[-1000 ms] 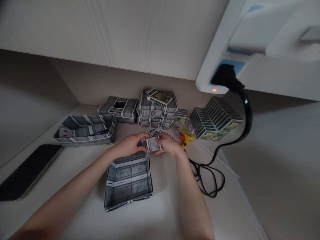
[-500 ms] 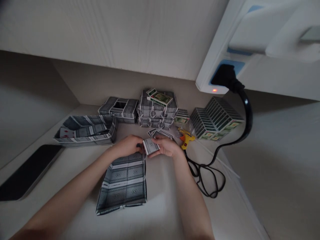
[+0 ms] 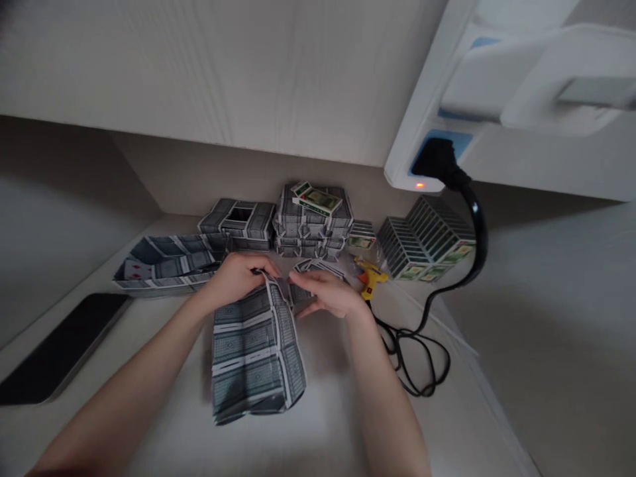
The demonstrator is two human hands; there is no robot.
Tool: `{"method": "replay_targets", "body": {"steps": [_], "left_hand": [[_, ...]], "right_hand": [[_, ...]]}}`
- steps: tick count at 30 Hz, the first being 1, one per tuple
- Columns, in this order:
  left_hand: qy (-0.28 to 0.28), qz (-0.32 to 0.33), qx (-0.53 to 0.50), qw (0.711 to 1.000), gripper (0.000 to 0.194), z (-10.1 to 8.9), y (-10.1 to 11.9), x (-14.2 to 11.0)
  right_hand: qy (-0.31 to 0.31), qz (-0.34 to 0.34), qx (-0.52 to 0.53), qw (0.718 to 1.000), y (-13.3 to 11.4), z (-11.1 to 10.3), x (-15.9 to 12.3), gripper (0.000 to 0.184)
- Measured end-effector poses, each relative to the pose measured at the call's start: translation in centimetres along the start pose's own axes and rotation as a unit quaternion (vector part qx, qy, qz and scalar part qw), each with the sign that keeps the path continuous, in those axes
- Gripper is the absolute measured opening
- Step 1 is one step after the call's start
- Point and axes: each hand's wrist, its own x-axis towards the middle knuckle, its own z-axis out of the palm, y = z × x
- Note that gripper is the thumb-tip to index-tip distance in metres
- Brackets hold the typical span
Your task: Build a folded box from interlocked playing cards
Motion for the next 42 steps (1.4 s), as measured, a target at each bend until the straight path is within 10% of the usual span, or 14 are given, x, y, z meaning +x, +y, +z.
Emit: {"method": "replay_targets", "body": {"steps": [13,22,28,42], "left_hand": [[0.021,0.027,0.298,0.954,0.021,-1.8,5.5,-2.8],[-0.111,0.007,0.014,0.994,0.023,-3.6,3.8,-1.9],[-0.233,-0.09,-0.204,0.946,0.037,-2.3,-0.2,-0.9],[-0.261,-0.202,-0.291,0.898,0.039,-0.1,-3.2,-0.3]], "right_hand": [[0.075,-0.117,-0.265,0.954,-1.7,3.5,-1.9,0.051],[0.087,-0.117,-0.235,0.961,-1.4,3.9,-1.2,0.039],[0.019,-0.022,-0.086,0.996,1.2,1.9,1.5,0.035],[-0.032,0.04,-0.035,0.998,3.4,-0.4,3.2,0.026]]}}
